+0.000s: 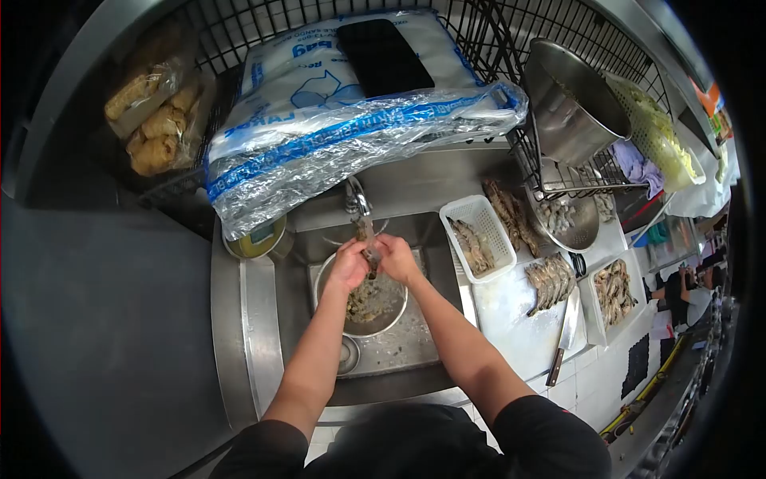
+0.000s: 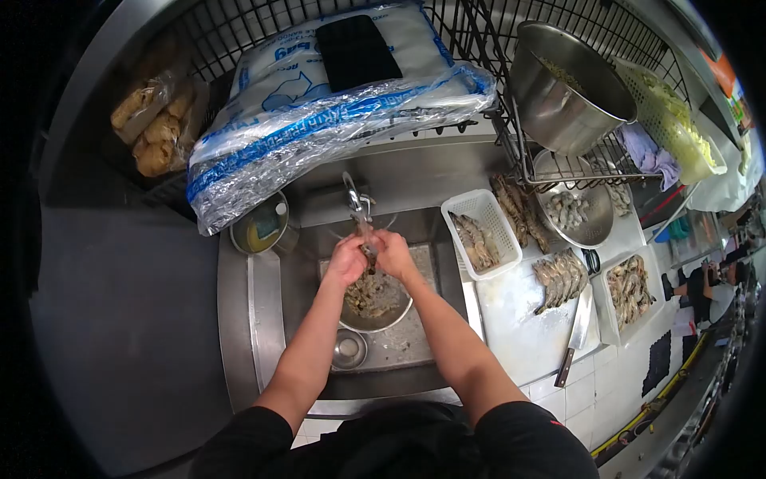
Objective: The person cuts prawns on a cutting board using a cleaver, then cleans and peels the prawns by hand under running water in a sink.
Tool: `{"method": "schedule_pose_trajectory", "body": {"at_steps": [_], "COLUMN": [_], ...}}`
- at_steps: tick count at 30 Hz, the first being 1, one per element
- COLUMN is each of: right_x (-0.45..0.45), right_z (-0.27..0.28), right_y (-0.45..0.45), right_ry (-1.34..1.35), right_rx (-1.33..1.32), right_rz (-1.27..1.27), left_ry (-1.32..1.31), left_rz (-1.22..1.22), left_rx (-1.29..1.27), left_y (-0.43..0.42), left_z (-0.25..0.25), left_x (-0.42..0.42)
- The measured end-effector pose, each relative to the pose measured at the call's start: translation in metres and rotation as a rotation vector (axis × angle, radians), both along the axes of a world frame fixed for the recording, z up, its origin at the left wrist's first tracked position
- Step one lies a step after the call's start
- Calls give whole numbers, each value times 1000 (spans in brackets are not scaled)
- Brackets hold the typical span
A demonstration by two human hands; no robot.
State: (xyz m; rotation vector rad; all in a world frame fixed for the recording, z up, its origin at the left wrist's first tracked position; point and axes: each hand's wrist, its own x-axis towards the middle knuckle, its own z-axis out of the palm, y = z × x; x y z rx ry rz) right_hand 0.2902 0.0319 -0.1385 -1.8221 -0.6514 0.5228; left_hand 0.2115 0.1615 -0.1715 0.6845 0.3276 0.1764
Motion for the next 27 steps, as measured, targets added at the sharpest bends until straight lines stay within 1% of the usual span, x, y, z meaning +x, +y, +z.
{"method": "schedule_pose_trajectory", "body": {"at_steps": [1, 2, 4, 5, 7, 8, 9, 11, 15, 17, 18, 20, 21, 23, 24, 26, 27], "right_x": [0, -3, -15, -18, -29, -36, -36, -33, -38, -42, -42, -40, -40, -40, -40, -39, -41], "right_z": [3, 3, 4, 6, 21, 18, 15, 11, 12, 15, 10, -5, -7, -11, -15, -30, -42], "right_y": [-2, -3, -6, -7, -9, -5, -4, 0, -1, -2, -5, -13, -20, -40, -52, -76, -83], "right_ry": [153, 151, -272, -275, -697, -604, -607, -610, -526, 75, 73, 217, 216, 187, 188, -152, -152], "right_rx": [26, 23, 256, 254, 248, 171, 170, 231, 158, 268, 270, 327, 329, 193, 195, -255, -253], "right_rz": [-7, -10, -193, -194, -99, -134, -142, -189, -230, -272, -272, -253, -252, -192, -192, -62, -64], "left_ry": [17, 33, -3, -40, -81, -120, -121, -119, -169, -157, -158, -193, -194, -182, -181, -137, -138], "left_rz": [-18, -36, -54, -67, -25, 18, 10, 77, 108, 121, 121, 133, 133, 122, 122, 118, 116], "left_rx": [-120, -240, -211, -177, -142, -103, -103, 81, 34, -30, -28, -80, -79, -91, -88, -182, -180], "left_y": [1, 2, -1, -4, -10, -15, -20, -24, -27, -29, -28, -27, -25, -21, -19, -18, -19], "left_z": [4, 8, 18, 23, 21, 21, 22, 25, 28, 33, 34, 34, 32, 30, 30, 34, 37], "left_x": [-2, -3, -1, 0, 4, 5, 7, 11, 9, 7, 7, 8, 9, 9, 7, 6, 4]}}
